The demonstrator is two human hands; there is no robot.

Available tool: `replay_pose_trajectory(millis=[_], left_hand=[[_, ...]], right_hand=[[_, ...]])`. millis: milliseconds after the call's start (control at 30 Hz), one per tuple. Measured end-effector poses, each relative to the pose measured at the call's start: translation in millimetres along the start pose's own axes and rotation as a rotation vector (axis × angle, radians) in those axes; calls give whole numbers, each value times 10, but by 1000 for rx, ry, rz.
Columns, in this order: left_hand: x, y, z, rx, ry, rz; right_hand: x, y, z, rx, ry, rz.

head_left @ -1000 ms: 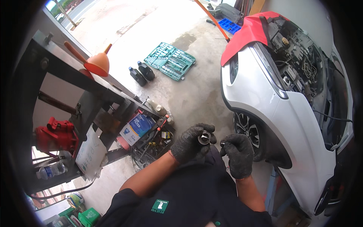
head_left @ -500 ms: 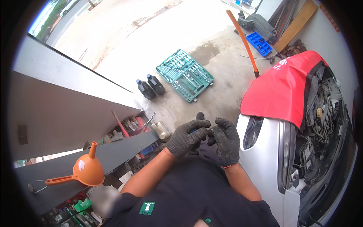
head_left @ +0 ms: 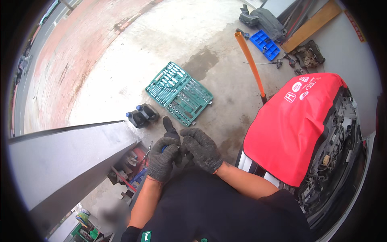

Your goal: The person cleans a small circular component with a cloth and then uses a blue gasket and a power drill to assemble it while sitting on the floor.

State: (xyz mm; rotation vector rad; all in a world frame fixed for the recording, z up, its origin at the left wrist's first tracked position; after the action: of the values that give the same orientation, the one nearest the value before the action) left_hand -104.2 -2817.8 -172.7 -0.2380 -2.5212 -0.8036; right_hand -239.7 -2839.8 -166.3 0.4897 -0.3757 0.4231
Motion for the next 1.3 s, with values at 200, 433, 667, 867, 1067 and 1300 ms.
replay_pose_trajectory(millis=[200,433,667,867,1067,1300], left_hand=[[-271,-1011,-795,-26,-60,198],[-336,-2158,-1823,-150,-130,307],[143,-3680,-2335,-220,-12,459],[738,-5850,-2942,-250,-175,471],[1661,-7912,-3464,-438,-118,372],[3092,-9703,-3880,-607,29,553]], right_hand=[[-708,-447,672,-83,-27,-375],[-1405,-479,1523,-305,17,-745],[-2569,-945,2794,-523,52,-937],[-4830,-2316,3547,-141,106,-955],[-6339,-3662,3590,5,-164,-957],[-6800,-4528,3900,75,-344,-868]])
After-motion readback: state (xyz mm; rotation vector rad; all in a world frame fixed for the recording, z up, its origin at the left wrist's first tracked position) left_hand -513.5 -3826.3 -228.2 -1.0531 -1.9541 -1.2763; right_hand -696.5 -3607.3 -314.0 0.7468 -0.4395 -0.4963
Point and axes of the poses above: each hand's wrist, its own y-axis away from the middle knuckle, its own x-axis out of the palm, z = x × y, the point moved 9 cm from there along -y, towards the middle knuckle, and after that the axes turned 14 degrees about z, right-handed, at the moved point
